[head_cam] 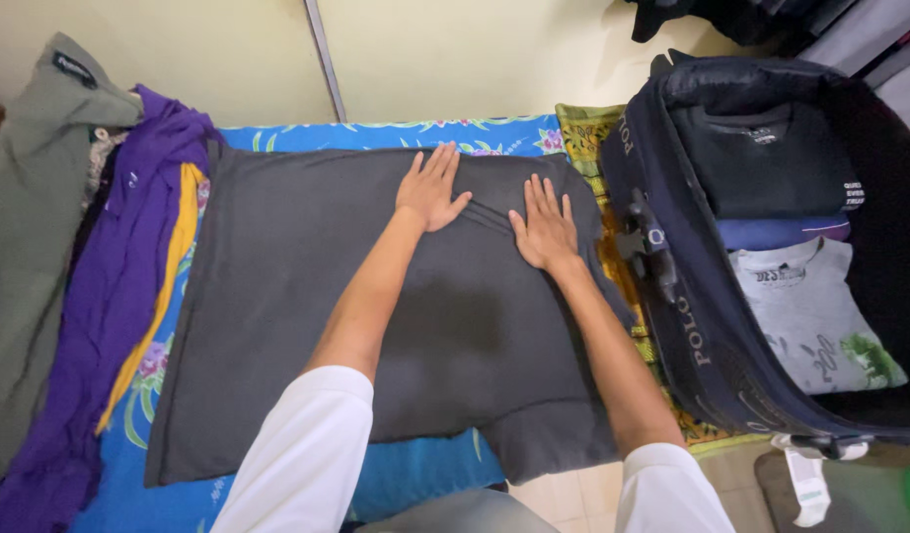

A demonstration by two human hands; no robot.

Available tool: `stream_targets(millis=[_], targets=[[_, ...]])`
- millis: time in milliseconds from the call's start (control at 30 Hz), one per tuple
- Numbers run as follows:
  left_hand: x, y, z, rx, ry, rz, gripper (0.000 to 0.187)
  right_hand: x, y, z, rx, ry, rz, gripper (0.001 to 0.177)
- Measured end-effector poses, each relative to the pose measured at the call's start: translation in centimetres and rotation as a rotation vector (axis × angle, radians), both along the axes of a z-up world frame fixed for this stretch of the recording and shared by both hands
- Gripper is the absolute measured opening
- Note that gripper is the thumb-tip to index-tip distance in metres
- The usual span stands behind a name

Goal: The person folds a shirt on a flat surface and places it into an open suitcase, then spreads out a second shirt and prepares to fold it.

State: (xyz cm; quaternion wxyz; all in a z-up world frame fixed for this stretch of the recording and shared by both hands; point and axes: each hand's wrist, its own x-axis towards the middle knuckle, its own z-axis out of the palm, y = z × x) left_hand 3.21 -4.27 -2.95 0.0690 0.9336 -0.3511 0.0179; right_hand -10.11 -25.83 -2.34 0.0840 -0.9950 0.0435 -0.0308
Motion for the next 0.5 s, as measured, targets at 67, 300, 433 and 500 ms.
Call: stream_targets(millis=[67,300,433,500], targets=[[0.0,-0.1,0.0,0.022,-0.031,0.007,0.087,-0.3,-0.3,-0.4,-0.015,-0.024,-0.003,0.072],[-1.8,-0.3,2.4,0.098,-0.272,-0.015,0.080,-0.3,0.0,-0.4,0.013,-0.063,-0.025,0.072],[-2.4,-0.6,2.7,0.124,-0.289,-0.098,0.066,-0.5,0.0,-0.2,0.031,-0.060,-0.048,0.072],[-2.1,-0.8,1.8,0.156,-0.327,-0.120,0.060,-0.5,0.0,-0.4,0.039,-0.072,-0.043,0.072]])
